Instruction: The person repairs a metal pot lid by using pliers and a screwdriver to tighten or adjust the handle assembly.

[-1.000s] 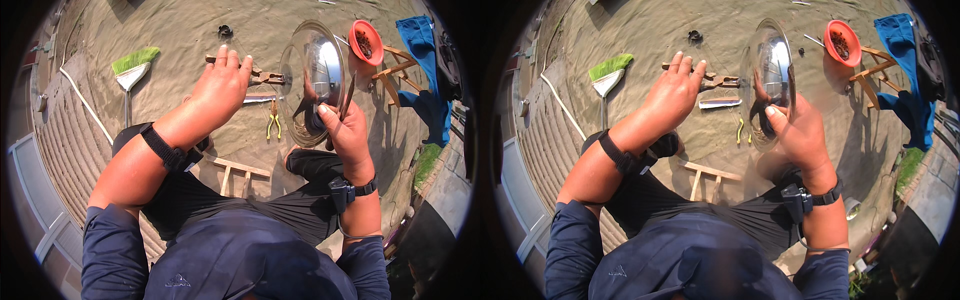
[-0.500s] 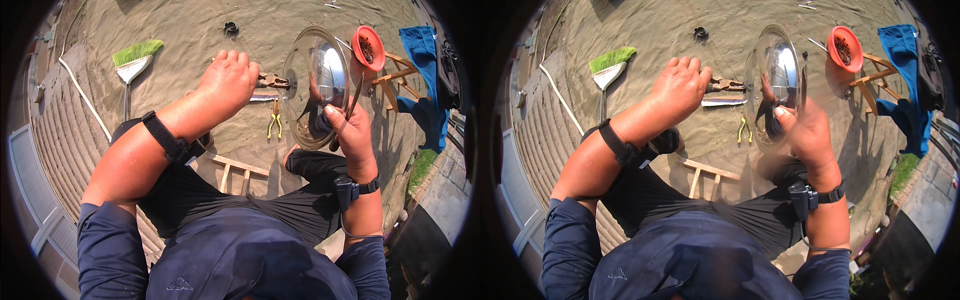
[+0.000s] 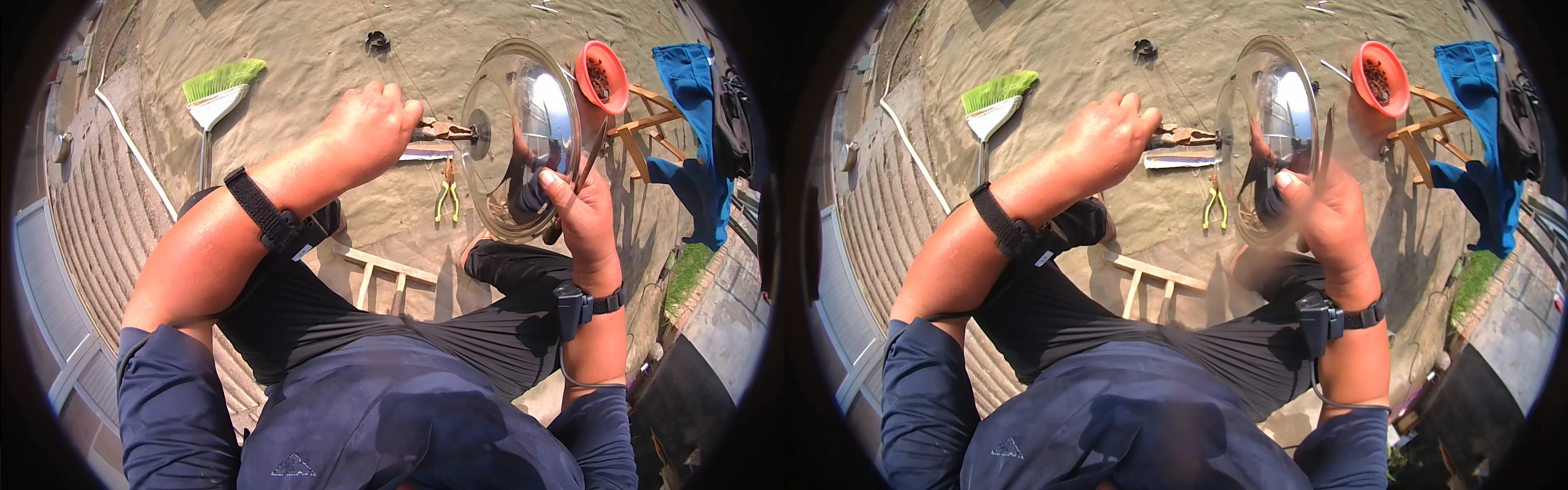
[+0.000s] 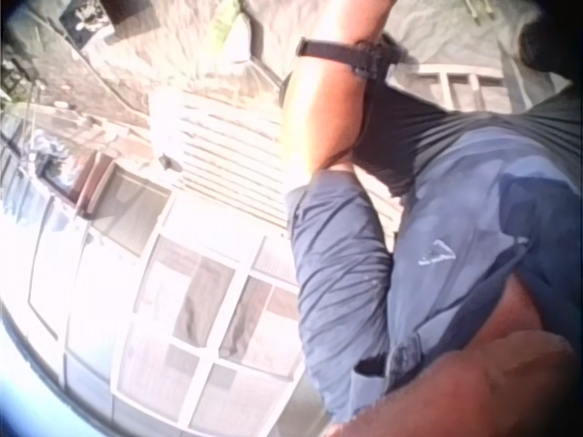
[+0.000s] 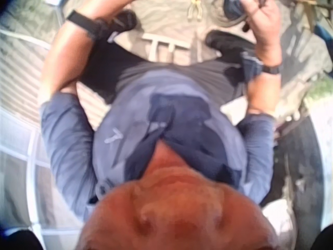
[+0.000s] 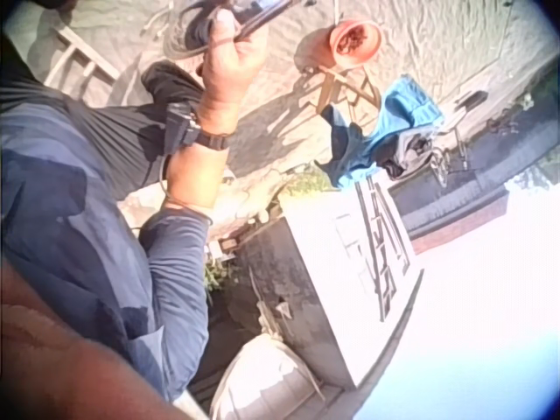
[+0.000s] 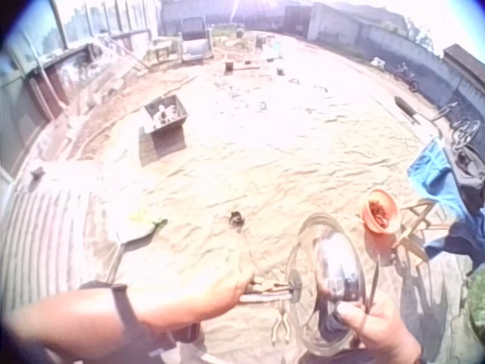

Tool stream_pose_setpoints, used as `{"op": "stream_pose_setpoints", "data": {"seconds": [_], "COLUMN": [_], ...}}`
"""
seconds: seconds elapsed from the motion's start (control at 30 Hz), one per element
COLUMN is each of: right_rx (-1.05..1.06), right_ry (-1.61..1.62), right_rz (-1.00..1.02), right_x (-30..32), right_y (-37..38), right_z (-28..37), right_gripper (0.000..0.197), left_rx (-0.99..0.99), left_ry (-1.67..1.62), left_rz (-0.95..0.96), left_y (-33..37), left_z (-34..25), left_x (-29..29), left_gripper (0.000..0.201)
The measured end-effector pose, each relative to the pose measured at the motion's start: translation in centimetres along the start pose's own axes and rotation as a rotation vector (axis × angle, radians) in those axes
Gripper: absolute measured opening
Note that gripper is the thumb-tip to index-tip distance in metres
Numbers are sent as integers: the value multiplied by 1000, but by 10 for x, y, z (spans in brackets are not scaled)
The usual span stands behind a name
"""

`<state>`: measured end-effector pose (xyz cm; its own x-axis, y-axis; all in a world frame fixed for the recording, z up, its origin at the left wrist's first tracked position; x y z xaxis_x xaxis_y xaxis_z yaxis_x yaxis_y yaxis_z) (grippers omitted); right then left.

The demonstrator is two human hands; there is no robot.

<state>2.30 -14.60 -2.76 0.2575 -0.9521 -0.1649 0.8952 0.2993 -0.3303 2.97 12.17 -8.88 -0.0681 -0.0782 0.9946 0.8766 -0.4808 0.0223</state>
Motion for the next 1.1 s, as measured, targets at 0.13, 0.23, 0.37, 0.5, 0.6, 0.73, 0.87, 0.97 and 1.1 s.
{"op": "stream_pose_setpoints", "data": {"seconds": [0.13, 0.23, 0.37, 0.5, 0.6, 0.73, 0.87, 0.97, 1.1], "right_rx": [76, -86, 58, 98, 124, 183, 301, 259, 373], "right_ry": [-29, -40, 22, 53, 44, -90, -279, -298, -513], "right_rz": [-3, -45, -51, -120, -101, -35, 40, 22, 67], "right_x": [3, 12, 17, 10, -2, -11, -15, -22, -18], "right_y": [4, 2, 10, 10, 7, 5, 7, 3, 3], "right_z": [0, 6, 2, 10, 18, 21, 21, 23, 26], "right_gripper": [23, 24, 24, 23, 22, 26, 29, 31, 22], "left_rx": [-52, -10, 147, 243, 329, 322, 352, 347, 292], "left_ry": [65, -45, -396, -642, -849, -935, -937, -879, -833], "left_rz": [-2, 75, 356, 427, 609, 583, 562, 567, 542], "left_y": [1, 1, 5, 1, 0, -5, -6, -5, -5], "left_z": [-1, 1, 2, 5, -1, -12, -10, -6, -4], "left_x": [5, 3, 6, -9, -1, 7, 1, 0, -3], "left_gripper": [15, 17, 27, 35, 32, 34, 36, 39, 43]}}
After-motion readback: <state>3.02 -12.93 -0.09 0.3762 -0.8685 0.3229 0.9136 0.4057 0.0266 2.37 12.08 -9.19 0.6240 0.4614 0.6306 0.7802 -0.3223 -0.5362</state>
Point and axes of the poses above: each hand's wrist, its own y-axis towards the middle knuckle, its own x-axis out of the back of the hand, z = x × y, the point moved 4 cm from there along y, towards the middle knuckle, and after that the axes turned 13 degrees about y, right-handed, at the moved point
